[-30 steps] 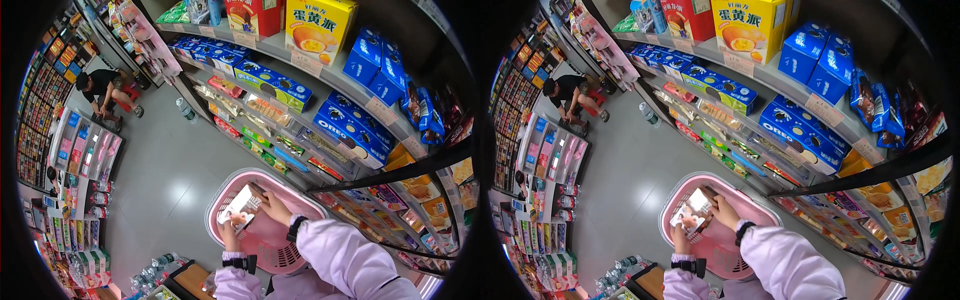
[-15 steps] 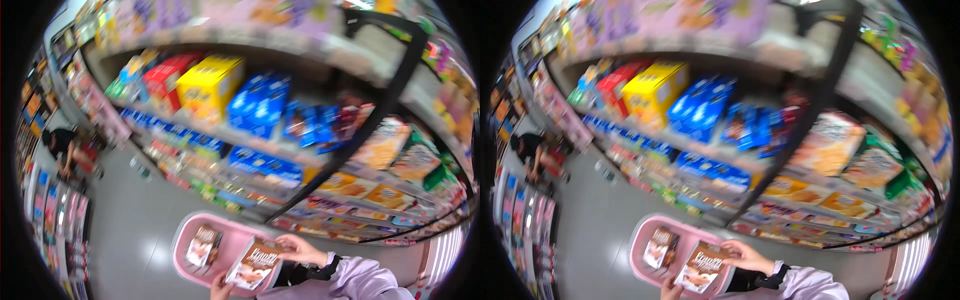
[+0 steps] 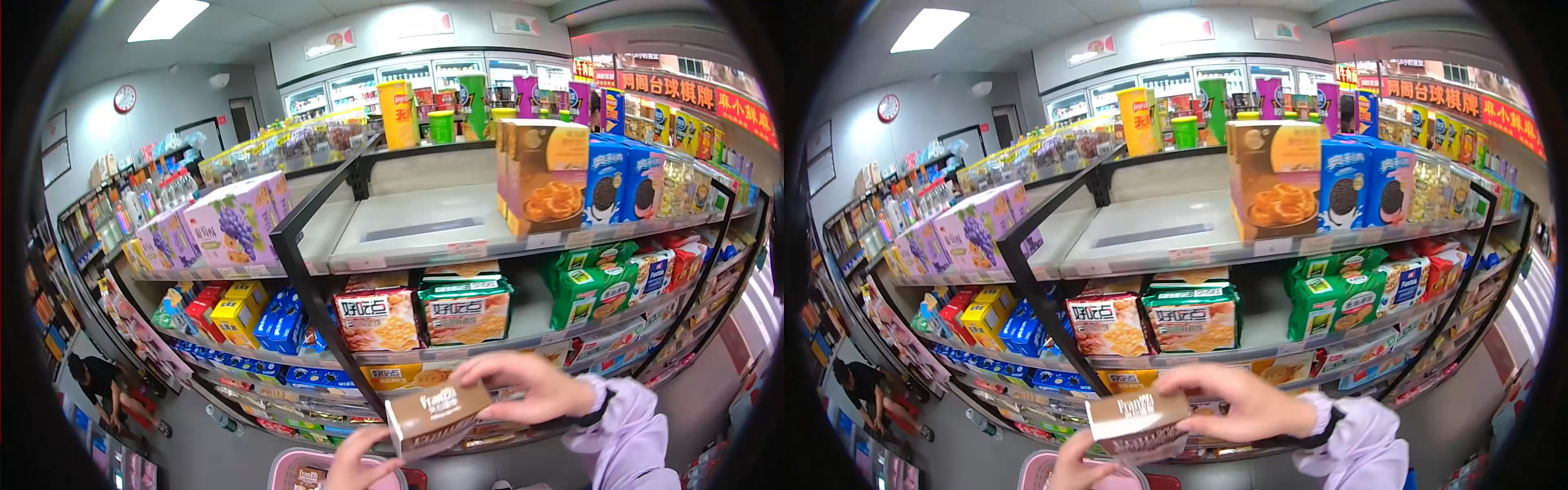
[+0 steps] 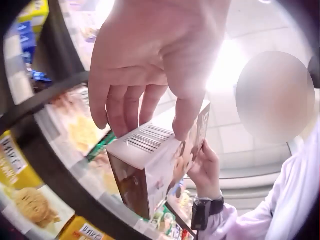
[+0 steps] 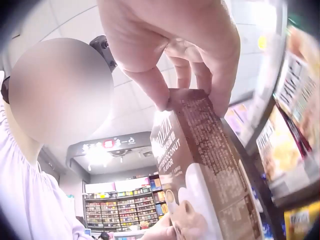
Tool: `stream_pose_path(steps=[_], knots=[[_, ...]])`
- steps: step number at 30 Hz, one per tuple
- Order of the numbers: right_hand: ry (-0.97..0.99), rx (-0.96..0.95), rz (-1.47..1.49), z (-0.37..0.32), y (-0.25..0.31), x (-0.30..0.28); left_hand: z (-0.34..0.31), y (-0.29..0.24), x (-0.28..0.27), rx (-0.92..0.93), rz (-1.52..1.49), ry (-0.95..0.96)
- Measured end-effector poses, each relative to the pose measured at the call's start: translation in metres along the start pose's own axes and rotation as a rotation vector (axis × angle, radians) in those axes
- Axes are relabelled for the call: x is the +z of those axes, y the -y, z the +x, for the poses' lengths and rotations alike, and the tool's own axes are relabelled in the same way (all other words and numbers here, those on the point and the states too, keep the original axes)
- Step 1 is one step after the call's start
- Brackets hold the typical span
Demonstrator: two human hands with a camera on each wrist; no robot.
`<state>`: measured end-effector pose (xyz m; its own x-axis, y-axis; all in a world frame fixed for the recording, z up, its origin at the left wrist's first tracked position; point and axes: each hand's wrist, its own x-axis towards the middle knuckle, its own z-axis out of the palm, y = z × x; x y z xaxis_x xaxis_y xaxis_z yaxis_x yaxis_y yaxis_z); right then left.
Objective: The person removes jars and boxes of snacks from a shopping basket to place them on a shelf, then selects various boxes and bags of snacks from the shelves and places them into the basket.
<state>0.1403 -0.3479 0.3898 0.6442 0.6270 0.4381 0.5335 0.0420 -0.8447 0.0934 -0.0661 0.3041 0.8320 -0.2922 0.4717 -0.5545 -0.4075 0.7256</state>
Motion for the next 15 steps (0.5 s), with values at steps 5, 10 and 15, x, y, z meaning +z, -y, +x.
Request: stream_pose_path(steps=[5, 10, 15], knots=[[-0.058, -0.321, -0.147, 0.026, 0.089, -0.075, 0.098, -0.078, -0.016, 0.302, 0.145, -0.039], [-0.184, -0.449, -0.401, 0.080, 0.158, -0.139, 0.205, -0.109, -0.025, 0.385, -0.208, -0.141], [-0.518, -0.446, -0.770, 0.143, 0.152, -0.186, 0.298, -0.102, -0.023, 0.333, -0.350, -0.081]])
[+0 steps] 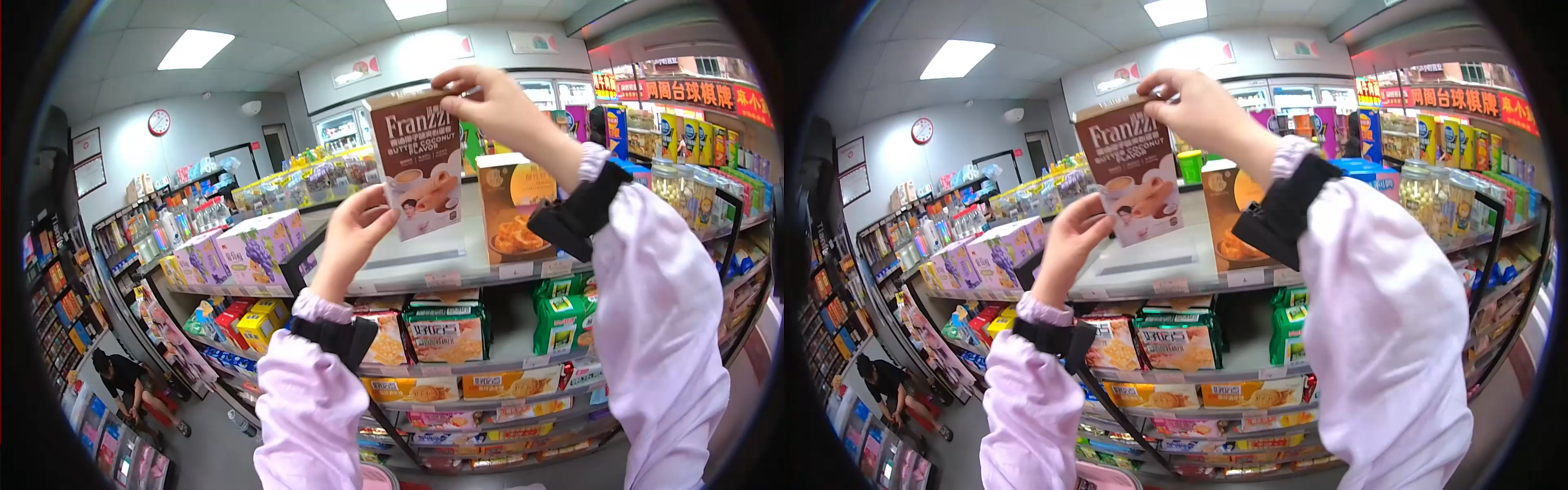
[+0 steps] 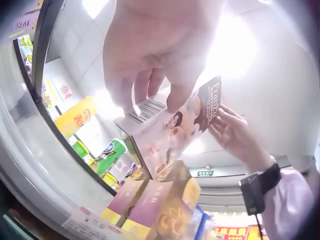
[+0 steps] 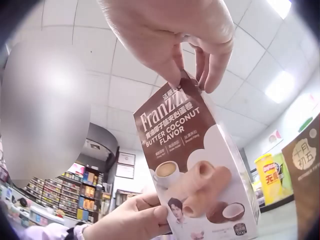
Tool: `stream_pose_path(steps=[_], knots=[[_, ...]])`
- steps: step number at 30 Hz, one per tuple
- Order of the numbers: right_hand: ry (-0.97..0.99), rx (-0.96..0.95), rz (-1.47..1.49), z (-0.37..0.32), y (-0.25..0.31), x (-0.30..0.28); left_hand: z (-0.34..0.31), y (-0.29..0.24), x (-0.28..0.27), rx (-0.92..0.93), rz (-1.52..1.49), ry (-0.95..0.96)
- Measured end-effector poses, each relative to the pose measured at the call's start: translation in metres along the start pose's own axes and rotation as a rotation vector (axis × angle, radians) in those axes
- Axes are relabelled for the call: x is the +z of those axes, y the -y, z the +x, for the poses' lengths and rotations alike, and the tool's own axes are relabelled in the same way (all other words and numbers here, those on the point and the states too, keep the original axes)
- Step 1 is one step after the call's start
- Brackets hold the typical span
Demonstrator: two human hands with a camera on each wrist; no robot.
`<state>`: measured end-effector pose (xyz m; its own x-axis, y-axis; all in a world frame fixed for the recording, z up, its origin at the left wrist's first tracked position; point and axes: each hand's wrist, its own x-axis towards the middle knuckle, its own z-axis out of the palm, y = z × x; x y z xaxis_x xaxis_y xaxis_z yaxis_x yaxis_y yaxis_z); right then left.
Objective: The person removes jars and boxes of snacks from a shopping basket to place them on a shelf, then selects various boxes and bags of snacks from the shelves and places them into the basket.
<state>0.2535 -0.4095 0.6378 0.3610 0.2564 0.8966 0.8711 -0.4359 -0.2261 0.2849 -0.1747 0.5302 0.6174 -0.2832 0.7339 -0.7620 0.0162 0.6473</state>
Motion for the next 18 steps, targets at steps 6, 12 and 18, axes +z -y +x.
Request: stream_pose_path(steps=[6, 12, 18], knots=[[-0.068, -0.038, -0.336, 0.016, -0.047, 0.033, 0.046, 0.066, 0.003, -0.113, 0.021, 0.014], [0.052, 0.138, -0.446, 0.003, -0.090, 0.057, 0.059, 0.113, 0.000, -0.198, 0.129, 0.012], [0.271, 0.258, -0.667, 0.000, -0.086, 0.058, 0.061, 0.117, -0.006, -0.325, 0.294, 0.206]])
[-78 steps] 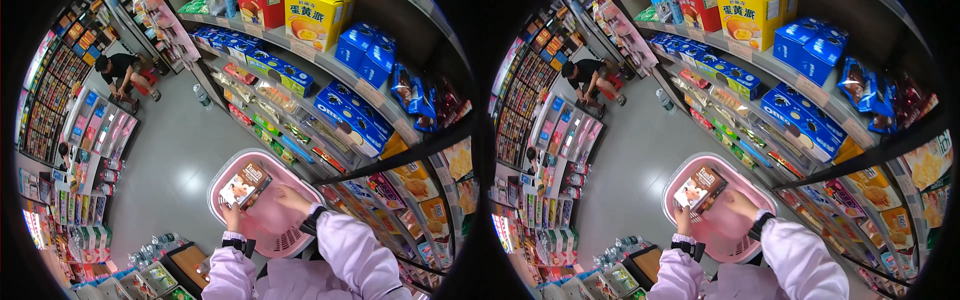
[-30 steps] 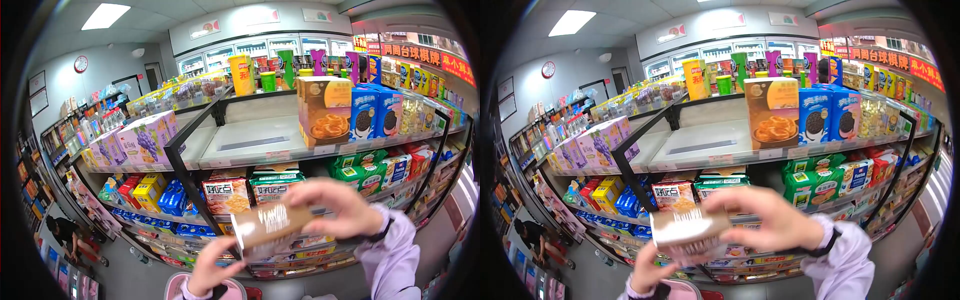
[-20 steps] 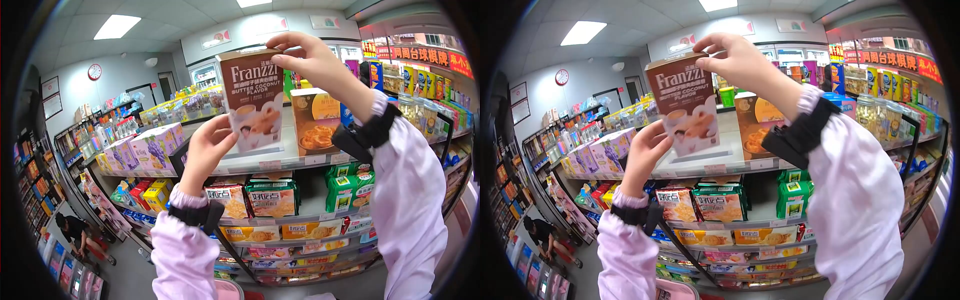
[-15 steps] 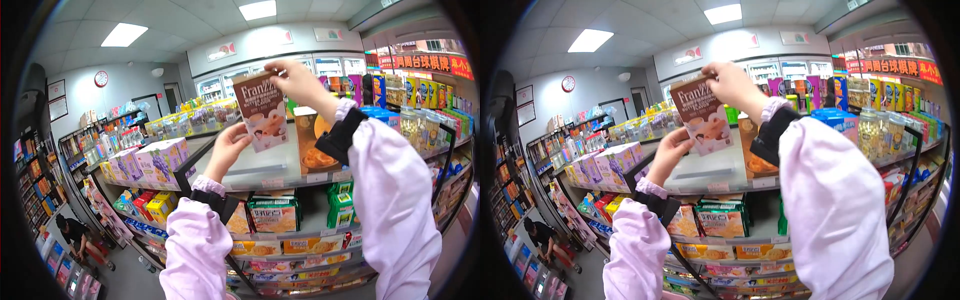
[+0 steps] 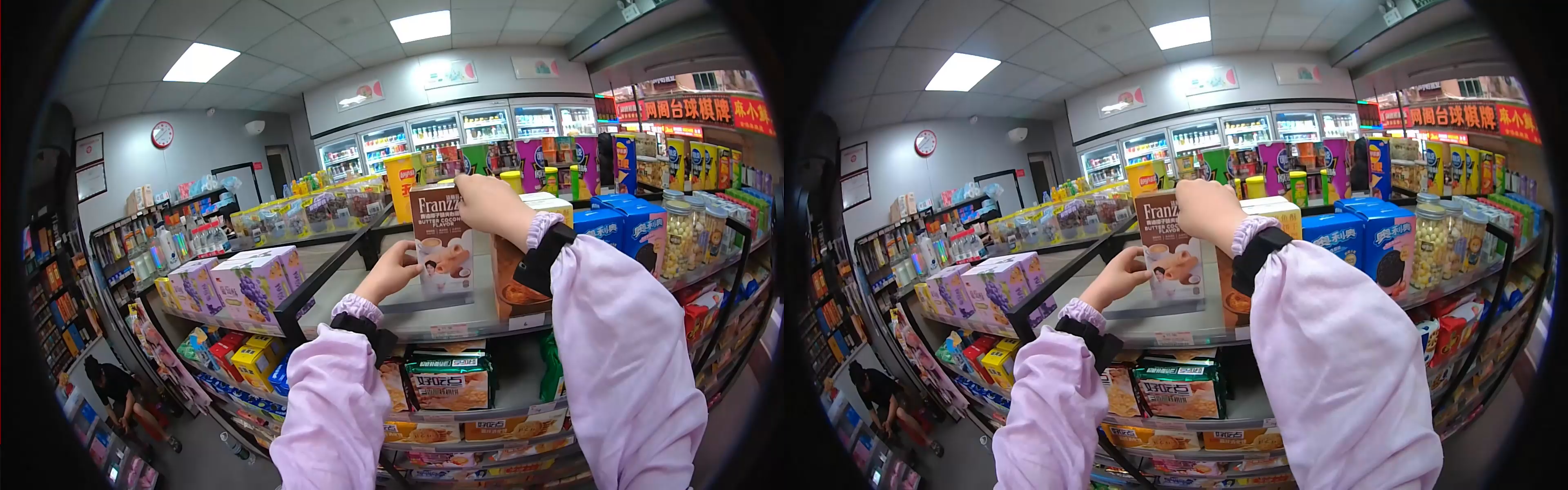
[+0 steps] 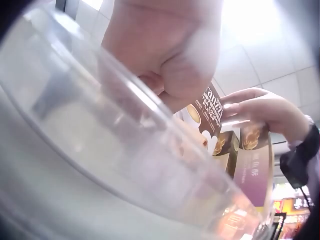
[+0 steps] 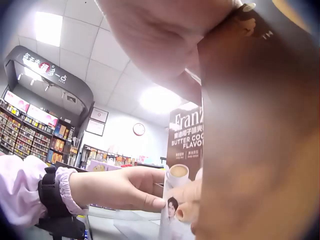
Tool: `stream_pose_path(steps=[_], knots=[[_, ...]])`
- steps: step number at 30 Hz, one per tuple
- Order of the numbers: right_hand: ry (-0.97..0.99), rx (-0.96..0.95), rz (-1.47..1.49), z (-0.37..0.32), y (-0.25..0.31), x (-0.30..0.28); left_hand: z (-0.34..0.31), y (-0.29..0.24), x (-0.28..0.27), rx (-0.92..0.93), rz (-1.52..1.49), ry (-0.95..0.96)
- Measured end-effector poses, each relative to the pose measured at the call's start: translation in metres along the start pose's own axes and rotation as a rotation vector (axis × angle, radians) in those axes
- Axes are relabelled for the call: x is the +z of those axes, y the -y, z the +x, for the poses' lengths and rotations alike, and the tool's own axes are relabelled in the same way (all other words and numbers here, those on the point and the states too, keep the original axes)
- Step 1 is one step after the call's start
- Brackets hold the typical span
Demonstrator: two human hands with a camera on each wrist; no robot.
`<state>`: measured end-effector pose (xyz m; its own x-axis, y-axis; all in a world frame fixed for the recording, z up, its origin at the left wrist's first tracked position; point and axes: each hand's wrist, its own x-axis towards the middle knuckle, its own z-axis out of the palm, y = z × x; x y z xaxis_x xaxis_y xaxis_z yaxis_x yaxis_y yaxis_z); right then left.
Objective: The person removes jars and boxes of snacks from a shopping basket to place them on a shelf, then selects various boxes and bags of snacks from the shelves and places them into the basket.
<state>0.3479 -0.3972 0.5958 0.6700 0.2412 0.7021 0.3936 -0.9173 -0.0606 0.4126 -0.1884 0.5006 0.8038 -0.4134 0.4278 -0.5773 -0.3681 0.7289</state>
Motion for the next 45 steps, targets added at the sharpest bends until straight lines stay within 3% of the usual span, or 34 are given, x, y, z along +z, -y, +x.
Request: stream_pose_path(steps=[4, 10, 25, 31, 34, 37, 39, 41, 43, 45], knots=[[0.155, 0.022, -0.164, 0.004, 0.011, -0.003, 0.000, 0.002, -0.005, -0.074, 0.077, 0.055], [0.193, 0.011, -0.193, 0.006, 0.024, -0.011, -0.003, -0.017, -0.007, -0.144, 0.225, 0.088], [0.254, 0.033, -0.158, 0.018, 0.021, -0.004, 0.011, 0.002, -0.007, -0.079, 0.171, 0.128], [0.205, 0.001, -0.170, 0.015, 0.022, -0.008, 0.000, -0.018, -0.008, -0.072, 0.232, 0.077], [0.141, -0.084, -0.143, 0.010, 0.023, -0.019, 0.006, 0.007, -0.015, 0.081, 0.402, -0.086], [0.009, -0.193, -0.056, -0.012, 0.031, -0.026, -0.038, -0.030, -0.021, 0.207, 0.407, -0.174], [-0.307, -0.497, 0.085, -0.037, 0.035, -0.020, -0.071, -0.036, -0.021, 0.385, 0.405, -0.264], [-0.302, -0.502, 0.244, -0.076, 0.058, -0.024, -0.119, -0.051, -0.018, 0.434, 0.397, -0.297], [-0.194, -0.458, 0.407, -0.116, 0.076, -0.015, -0.171, -0.048, -0.014, 0.444, 0.340, -0.286], [-0.008, -0.446, 0.383, -0.158, 0.095, 0.000, -0.226, -0.039, -0.008, 0.376, 0.307, -0.241]])
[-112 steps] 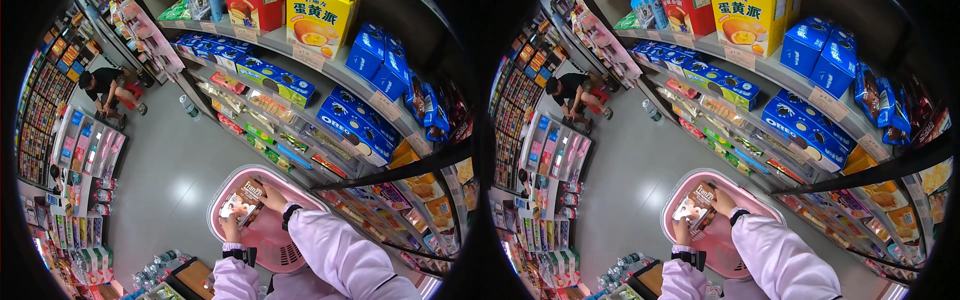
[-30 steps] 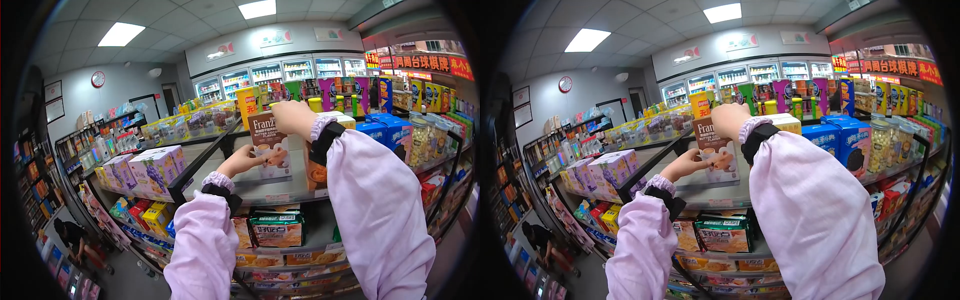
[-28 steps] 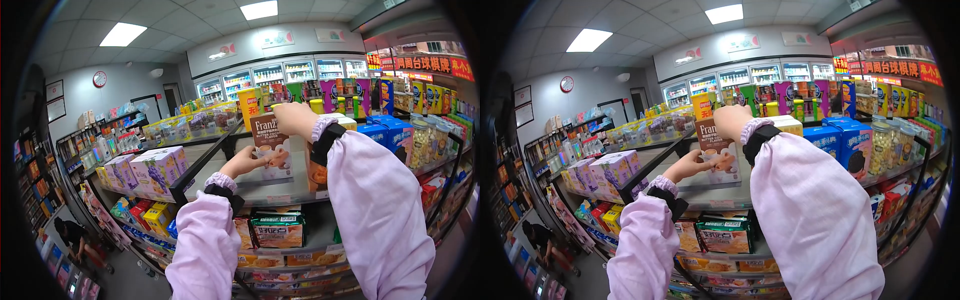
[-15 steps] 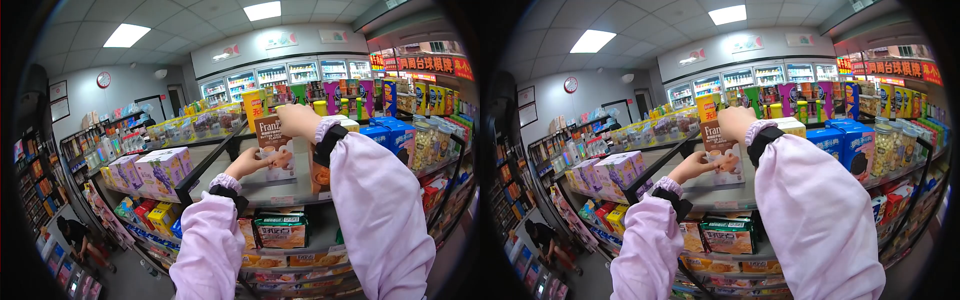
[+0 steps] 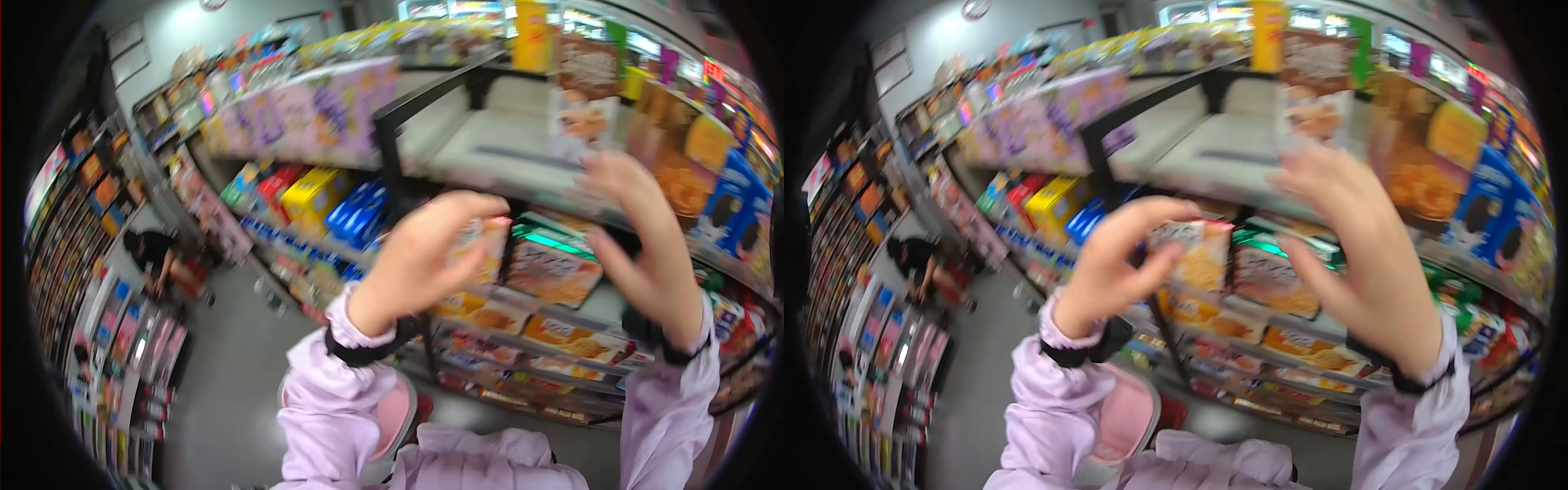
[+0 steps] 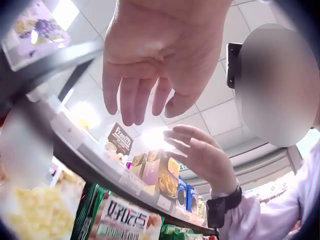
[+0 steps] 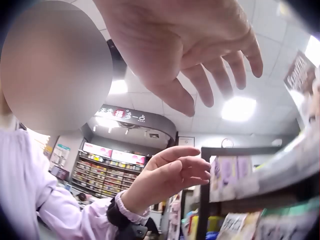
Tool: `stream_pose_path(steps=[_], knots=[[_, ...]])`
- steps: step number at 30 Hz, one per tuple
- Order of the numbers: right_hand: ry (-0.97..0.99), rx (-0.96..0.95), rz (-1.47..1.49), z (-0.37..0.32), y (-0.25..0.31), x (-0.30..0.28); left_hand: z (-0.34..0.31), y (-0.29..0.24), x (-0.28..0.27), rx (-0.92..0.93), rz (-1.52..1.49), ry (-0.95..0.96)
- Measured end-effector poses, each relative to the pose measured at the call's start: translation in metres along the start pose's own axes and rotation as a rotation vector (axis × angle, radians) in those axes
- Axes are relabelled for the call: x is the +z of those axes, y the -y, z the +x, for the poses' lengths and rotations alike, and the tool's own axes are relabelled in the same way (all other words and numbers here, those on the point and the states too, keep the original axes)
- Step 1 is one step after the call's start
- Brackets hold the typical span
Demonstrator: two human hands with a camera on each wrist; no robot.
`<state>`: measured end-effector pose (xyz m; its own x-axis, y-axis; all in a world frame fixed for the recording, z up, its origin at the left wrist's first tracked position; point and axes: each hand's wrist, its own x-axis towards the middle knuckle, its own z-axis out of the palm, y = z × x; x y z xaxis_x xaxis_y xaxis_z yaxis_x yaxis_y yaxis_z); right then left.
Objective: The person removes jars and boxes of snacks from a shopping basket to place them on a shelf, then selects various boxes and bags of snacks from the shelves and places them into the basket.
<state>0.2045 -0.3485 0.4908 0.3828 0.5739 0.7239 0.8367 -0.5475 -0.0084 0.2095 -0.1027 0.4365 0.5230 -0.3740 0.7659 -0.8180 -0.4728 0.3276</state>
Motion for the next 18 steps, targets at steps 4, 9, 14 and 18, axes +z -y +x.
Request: stream_pose_path(steps=[4, 9, 14, 18], knots=[[0.343, 0.079, 0.354, -0.058, 0.025, 0.084, -0.126, 0.020, 0.009, -0.256, -0.100, 0.017], [0.603, 0.346, 0.723, -0.135, 0.061, 0.215, -0.330, 0.067, 0.048, -1.073, -0.230, -0.230], [0.823, 0.313, 1.011, -0.175, 0.120, 0.320, -0.508, 0.067, 0.050, -1.471, -0.283, -0.406], [1.027, 0.505, 1.135, -0.187, 0.165, 0.400, -0.583, 0.065, 0.041, -1.654, -0.082, -0.595]])
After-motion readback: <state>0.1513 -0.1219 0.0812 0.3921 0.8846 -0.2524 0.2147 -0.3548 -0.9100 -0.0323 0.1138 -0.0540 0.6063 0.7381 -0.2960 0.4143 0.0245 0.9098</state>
